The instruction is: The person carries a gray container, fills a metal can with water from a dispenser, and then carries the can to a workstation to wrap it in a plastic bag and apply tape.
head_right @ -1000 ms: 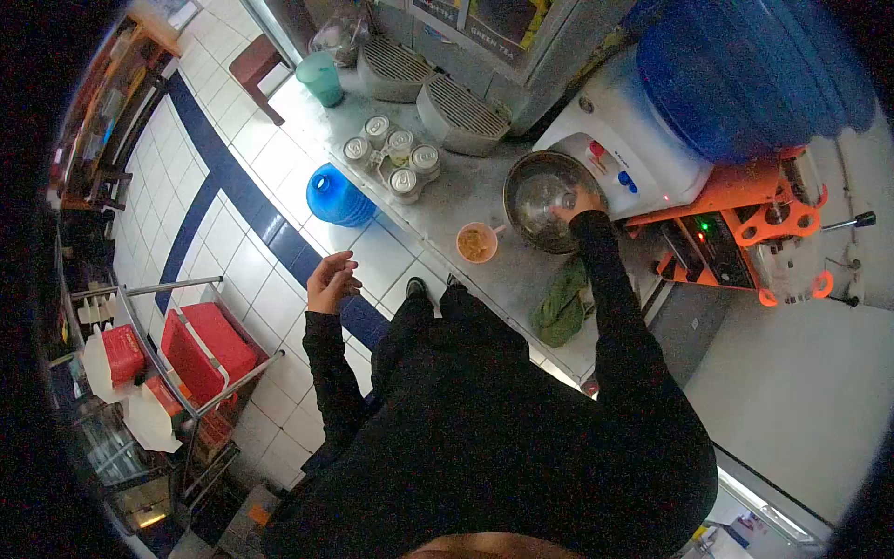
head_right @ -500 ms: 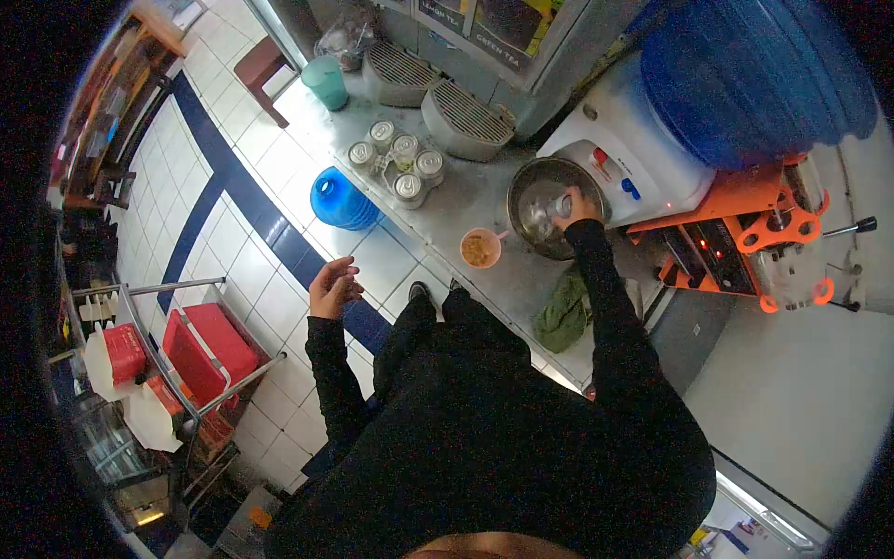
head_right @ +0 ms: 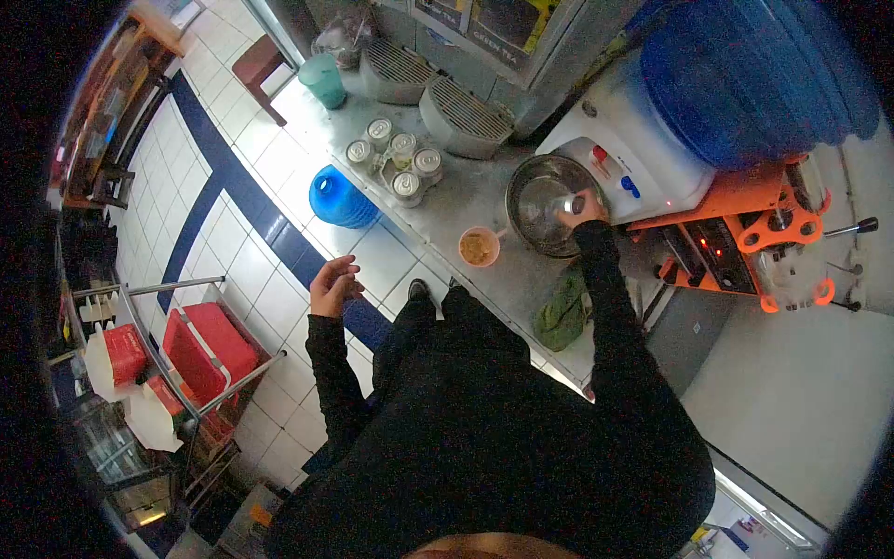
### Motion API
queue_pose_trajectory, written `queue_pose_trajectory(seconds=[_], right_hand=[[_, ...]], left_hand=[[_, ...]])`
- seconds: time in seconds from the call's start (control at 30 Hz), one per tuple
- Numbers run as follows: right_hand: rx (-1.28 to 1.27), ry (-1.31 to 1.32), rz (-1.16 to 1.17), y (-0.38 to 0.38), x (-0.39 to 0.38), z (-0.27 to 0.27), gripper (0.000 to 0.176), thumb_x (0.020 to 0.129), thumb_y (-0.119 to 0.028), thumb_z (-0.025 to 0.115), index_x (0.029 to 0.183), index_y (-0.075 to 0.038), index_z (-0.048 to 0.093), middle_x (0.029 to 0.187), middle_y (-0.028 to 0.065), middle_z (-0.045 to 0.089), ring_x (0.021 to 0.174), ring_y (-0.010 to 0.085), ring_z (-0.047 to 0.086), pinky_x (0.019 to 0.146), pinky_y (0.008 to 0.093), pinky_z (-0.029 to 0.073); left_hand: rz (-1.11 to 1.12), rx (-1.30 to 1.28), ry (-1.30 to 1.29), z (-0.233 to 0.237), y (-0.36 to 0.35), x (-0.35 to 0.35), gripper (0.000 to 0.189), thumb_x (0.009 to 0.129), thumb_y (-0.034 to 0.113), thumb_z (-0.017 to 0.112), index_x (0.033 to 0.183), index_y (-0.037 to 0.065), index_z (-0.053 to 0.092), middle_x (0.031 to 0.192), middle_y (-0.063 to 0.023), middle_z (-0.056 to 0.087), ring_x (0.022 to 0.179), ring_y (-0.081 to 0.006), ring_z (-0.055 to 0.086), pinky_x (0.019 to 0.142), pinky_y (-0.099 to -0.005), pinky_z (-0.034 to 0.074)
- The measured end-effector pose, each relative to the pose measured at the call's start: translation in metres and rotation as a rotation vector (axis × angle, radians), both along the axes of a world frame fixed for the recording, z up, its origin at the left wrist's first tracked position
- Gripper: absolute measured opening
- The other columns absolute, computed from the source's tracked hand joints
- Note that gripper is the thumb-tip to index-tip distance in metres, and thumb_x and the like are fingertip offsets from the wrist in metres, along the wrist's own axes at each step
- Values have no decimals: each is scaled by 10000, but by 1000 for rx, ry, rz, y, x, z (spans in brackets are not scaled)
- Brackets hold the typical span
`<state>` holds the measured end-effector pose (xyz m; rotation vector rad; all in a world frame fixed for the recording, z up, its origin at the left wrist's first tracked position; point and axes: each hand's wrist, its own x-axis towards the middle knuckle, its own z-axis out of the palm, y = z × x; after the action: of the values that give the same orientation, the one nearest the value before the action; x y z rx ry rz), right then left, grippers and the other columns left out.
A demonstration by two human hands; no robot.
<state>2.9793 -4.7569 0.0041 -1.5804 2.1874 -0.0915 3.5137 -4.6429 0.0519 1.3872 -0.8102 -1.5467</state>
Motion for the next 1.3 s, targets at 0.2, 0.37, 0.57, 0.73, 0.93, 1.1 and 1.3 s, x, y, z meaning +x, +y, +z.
queue_pose_trajectory(seconds=[0.2, 0.37, 0.57, 0.73, 0.93, 1.1, 1.3], right_hand=[[-18, 66, -103, 4, 8, 19, 810, 565, -520, 819, 1180, -80, 527, 1104, 150, 611, 1003, 297, 593, 865, 416, 474], [-39, 104, -35, 4, 11, 28, 763, 602, -495, 799, 1191, -90, 530, 1110, 155, 623, 964, 309, 615, 853, 418, 483], [-12, 34, 0, 8, 24, 45, 681, 621, -471, 788, 1151, -136, 525, 1116, 140, 622, 994, 335, 612, 847, 441, 483], [10, 57, 87, 7, 17, 35, 675, 604, -482, 790, 1117, -137, 521, 978, 142, 645, 961, 326, 618, 817, 429, 472], [-22, 71, 138, 7, 14, 25, 660, 608, -471, 790, 1142, -196, 517, 970, 126, 640, 957, 330, 615, 814, 437, 473], [-7, 282, 53, 6, 45, 57, 647, 604, -458, 796, 1143, -206, 542, 1028, 121, 646, 988, 330, 612, 844, 424, 477], [-44, 93, 1, 5, 26, 53, 673, 587, -403, 832, 1165, -199, 556, 1083, 111, 645, 1019, 303, 609, 860, 404, 480]], left_hand=[[4, 33, -26, 0, 0, -2, 337, 859, 3, 498, 1187, 41, 566, 988, -82, 609, 697, -164, 638, 589, -279, 550], [-1, 14, -1, 1, 5, -2, 331, 863, 8, 502, 1186, 43, 568, 987, -81, 609, 698, -164, 636, 594, -282, 550], [8, 30, 15, -1, 4, -2, 342, 850, 11, 511, 1187, 29, 565, 991, -100, 605, 702, -183, 641, 594, -285, 544], [-26, 30, -18, 3, -1, -4, 342, 862, 1, 484, 1192, 40, 566, 986, -76, 609, 705, -167, 637, 598, -281, 545], [1, 37, -11, 2, -2, -2, 346, 829, 18, 545, 1174, 16, 569, 1010, -124, 603, 685, -195, 644, 583, -285, 540], [-3, 47, -19, 0, -2, 1, 319, 870, -2, 485, 1175, 36, 571, 985, -73, 616, 691, -161, 636, 602, -286, 548], [-9, 44, -4, 4, -6, 1, 307, 875, 19, 497, 1173, 31, 570, 981, -75, 614, 695, -160, 634, 609, -288, 546]])
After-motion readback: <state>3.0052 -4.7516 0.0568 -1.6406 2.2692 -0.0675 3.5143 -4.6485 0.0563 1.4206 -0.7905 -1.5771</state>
